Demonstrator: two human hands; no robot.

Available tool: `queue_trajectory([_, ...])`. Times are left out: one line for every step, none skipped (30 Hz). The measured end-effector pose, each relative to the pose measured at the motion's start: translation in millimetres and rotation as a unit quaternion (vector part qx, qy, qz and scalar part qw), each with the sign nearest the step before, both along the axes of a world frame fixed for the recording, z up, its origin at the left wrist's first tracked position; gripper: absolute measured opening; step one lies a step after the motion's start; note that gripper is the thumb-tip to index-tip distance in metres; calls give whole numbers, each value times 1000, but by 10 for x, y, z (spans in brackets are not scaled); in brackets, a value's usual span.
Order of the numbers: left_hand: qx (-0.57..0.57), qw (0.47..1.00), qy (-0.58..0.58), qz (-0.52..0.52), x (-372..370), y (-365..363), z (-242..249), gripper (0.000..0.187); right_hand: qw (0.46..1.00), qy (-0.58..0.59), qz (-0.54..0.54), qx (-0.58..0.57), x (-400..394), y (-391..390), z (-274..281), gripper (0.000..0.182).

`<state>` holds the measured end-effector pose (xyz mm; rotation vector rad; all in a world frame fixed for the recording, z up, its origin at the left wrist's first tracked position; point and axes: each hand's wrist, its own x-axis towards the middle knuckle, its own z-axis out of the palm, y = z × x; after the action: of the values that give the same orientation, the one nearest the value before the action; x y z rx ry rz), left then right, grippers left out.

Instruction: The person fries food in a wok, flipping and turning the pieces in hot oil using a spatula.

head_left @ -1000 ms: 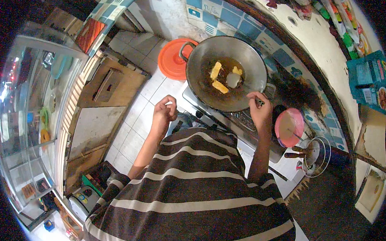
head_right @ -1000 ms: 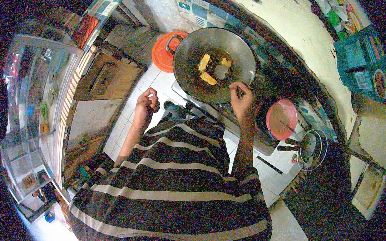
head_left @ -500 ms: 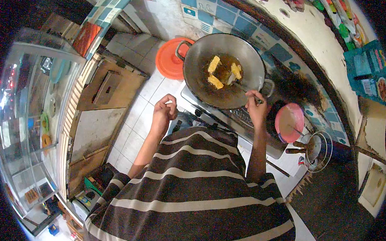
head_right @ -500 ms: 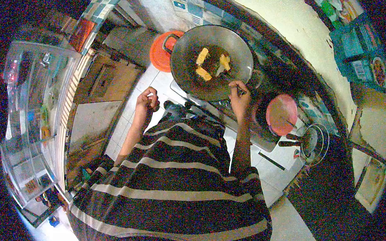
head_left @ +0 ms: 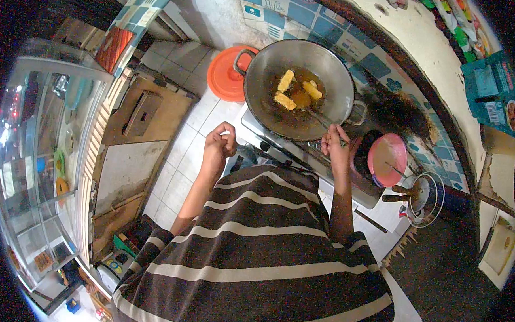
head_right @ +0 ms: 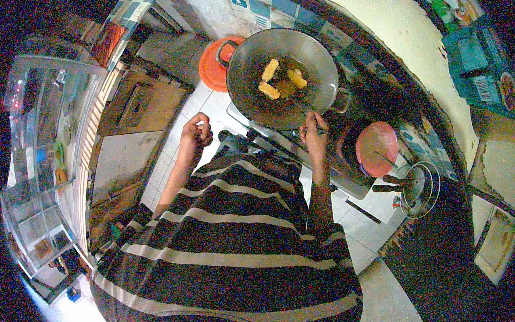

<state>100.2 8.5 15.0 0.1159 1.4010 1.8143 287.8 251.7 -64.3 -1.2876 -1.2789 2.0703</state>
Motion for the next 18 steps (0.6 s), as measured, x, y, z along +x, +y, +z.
queue_trajectory([-4,1000,-2,1,2,1,-5,24,1000,7,28,10,33,15,-31,31])
queue_trajectory([-8,1000,-5,3,5,0,-10,25,998,15,56,20,61,20,-63,30])
queue_trajectory([-4,1000,1,1,8,-4,-17,24,998,7,51,34,59,-1,-67,30])
queue_trajectory([0,1000,6,-1,12,-11,-26,24,998,0,47,47,49,-35,-76,30])
queue_trajectory([3,1000,11,-4,14,-19,-35,24,997,-8,42,61,45,-66,-82,30])
queue_trajectory([8,1000,10,-5,13,-25,-42,24,997,-13,41,68,59,-92,-97,31])
queue_trajectory([13,1000,9,-6,12,-32,-48,24,996,-17,39,76,83,-123,-120,33])
queue_trajectory([18,1000,8,-7,13,-35,-50,24,996,-22,37,83,108,-147,-138,34])
queue_trajectory([15,1000,4,-3,15,-33,-43,24,990,-51,55,121,134,-161,-149,36])
queue_trajectory([13,1000,0,1,18,-26,-26,23,981,-79,73,159,162,-169,-157,39])
queue_trajectory([10,1000,-4,5,20,-20,-10,23,970,-108,90,196,182,-177,-162,41])
queue_trajectory([9,1000,-4,5,23,-16,4,23,964,-128,108,208,176,-189,-86,43])
queue_trajectory([7,1000,-4,6,25,-12,16,23,956,-149,126,220,154,-200,52,45])
queue_trajectory([6,1000,-5,6,28,-11,21,23,947,-169,143,232,145,-208,125,47])
queue_trajectory([5,1000,-3,2,30,-12,19,23,944,-173,145,239,148,-208,107,48])
queue_trajectory([5,1000,-1,-2,31,-14,16,23,942,-177,146,246,143,-202,67,48])
queue_trajectory([4,1000,1,-5,31,-16,13,22,939,-181,147,254,135,-199,28,49])
queue_trajectory([3,1000,0,-5,31,-18,9,22,930,-170,113,307,107,-225,4,45])
